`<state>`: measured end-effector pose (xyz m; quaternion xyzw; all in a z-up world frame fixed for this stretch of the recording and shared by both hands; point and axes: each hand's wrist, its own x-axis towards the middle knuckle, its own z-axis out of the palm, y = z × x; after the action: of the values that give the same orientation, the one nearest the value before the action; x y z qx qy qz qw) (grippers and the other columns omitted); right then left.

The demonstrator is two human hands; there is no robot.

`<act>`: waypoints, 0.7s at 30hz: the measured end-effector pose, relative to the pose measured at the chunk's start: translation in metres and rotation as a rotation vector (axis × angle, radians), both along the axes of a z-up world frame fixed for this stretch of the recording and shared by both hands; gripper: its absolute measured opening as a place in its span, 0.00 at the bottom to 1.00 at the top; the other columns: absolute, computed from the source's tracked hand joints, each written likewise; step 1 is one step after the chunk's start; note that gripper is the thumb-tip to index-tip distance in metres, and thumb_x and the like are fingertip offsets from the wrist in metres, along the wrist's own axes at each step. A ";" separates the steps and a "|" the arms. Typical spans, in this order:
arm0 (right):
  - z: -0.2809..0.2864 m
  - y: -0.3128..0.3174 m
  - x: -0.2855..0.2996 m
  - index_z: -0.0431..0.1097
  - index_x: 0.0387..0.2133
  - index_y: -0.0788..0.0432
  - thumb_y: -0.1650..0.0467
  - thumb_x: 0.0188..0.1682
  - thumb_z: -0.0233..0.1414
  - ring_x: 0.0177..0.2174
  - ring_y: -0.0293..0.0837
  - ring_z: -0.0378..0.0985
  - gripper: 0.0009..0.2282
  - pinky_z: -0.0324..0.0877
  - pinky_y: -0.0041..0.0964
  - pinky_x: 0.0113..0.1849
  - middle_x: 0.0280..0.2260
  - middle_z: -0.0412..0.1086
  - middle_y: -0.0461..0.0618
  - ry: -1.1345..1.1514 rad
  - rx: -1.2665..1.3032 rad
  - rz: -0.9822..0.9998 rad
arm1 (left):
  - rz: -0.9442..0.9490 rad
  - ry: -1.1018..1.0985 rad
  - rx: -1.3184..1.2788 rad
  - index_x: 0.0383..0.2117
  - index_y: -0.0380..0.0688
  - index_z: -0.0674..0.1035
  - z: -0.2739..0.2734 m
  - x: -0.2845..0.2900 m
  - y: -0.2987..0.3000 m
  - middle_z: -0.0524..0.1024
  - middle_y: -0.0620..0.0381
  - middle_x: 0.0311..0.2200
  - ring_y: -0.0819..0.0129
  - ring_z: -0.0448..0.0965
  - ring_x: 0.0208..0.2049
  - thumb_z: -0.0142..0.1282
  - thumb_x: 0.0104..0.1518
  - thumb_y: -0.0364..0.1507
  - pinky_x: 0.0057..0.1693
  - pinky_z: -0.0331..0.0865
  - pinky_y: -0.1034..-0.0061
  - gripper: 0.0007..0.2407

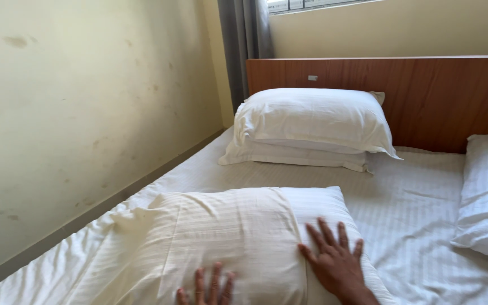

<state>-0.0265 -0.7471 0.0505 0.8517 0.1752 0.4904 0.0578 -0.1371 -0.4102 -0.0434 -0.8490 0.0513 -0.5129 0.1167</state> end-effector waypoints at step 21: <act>0.012 -0.040 0.027 0.44 0.71 0.39 0.41 0.49 0.36 0.70 0.50 0.40 0.38 0.48 0.57 0.65 0.73 0.39 0.39 1.071 0.635 -0.319 | 0.267 0.695 -0.822 0.61 0.58 0.72 0.012 0.041 0.216 0.67 0.53 0.64 0.56 0.65 0.66 0.44 0.57 0.56 0.67 0.60 0.61 0.29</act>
<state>0.0000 -0.7868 0.0620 0.9699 -0.1029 0.0106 -0.2206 -0.0957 -0.1942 -0.0314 -0.9430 -0.2255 -0.1612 -0.1839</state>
